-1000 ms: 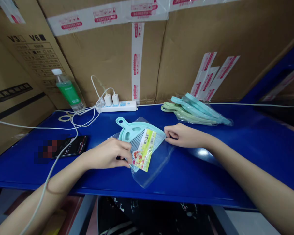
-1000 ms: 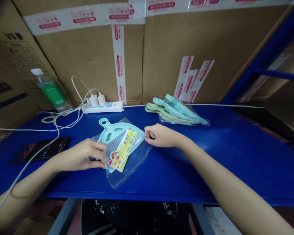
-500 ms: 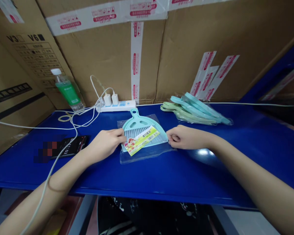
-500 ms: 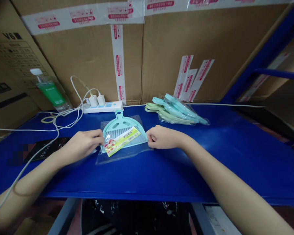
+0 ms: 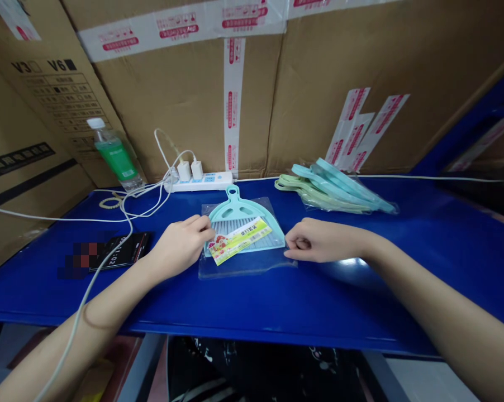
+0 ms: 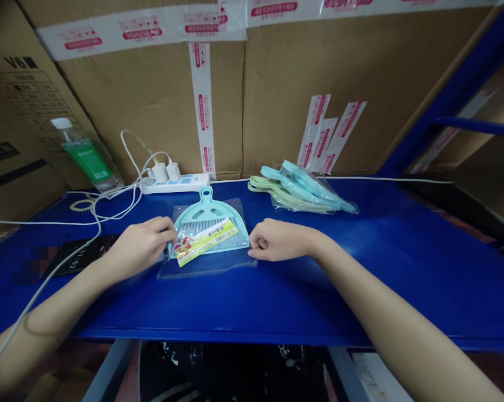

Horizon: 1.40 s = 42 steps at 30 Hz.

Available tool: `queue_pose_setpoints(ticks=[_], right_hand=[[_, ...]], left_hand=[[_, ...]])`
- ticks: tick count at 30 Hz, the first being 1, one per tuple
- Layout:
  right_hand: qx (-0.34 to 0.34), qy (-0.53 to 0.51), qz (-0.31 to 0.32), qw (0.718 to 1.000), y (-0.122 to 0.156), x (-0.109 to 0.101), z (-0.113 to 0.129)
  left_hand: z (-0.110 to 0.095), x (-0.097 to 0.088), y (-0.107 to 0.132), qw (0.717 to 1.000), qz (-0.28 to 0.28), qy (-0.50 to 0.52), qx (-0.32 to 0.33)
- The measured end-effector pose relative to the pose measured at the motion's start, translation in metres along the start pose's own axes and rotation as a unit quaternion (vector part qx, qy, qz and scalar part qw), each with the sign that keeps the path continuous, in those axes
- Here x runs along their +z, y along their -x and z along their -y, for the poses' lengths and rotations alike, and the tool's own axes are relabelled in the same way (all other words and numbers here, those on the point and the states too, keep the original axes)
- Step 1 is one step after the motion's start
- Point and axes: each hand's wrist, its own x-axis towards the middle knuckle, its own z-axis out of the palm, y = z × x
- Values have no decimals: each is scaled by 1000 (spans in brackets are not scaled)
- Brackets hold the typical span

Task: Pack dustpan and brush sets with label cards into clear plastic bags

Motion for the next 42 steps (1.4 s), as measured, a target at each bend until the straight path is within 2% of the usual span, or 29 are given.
queue_pose_setpoints(ticks=[3,5,9,11,18,23,35,42], right_hand=[[-1,17,-16,1000,0,-1,1],[-2,40,-47,998,-1,0,2],[-2,108,-130,986,-5,3,5],[-10,137,-147,980,-7,6,6],[-59,166,-113,978,-11,14,6],[-61,150,-110,981,-11,14,5],[-52,124,-97,986,-12,13,3],[-61,108,-106,987,-11,13,2]], left_hand=[[-5,-1,0,998,-39,23,43],[-9,-1,1,994,-56,59,72],[-16,3,2,990,-46,89,102],[-18,5,2,990,-40,84,110],[-19,6,2,989,-54,33,135],[-18,5,2,992,-31,25,123],[-14,3,3,990,-32,39,133],[-12,3,2,990,-71,21,122]])
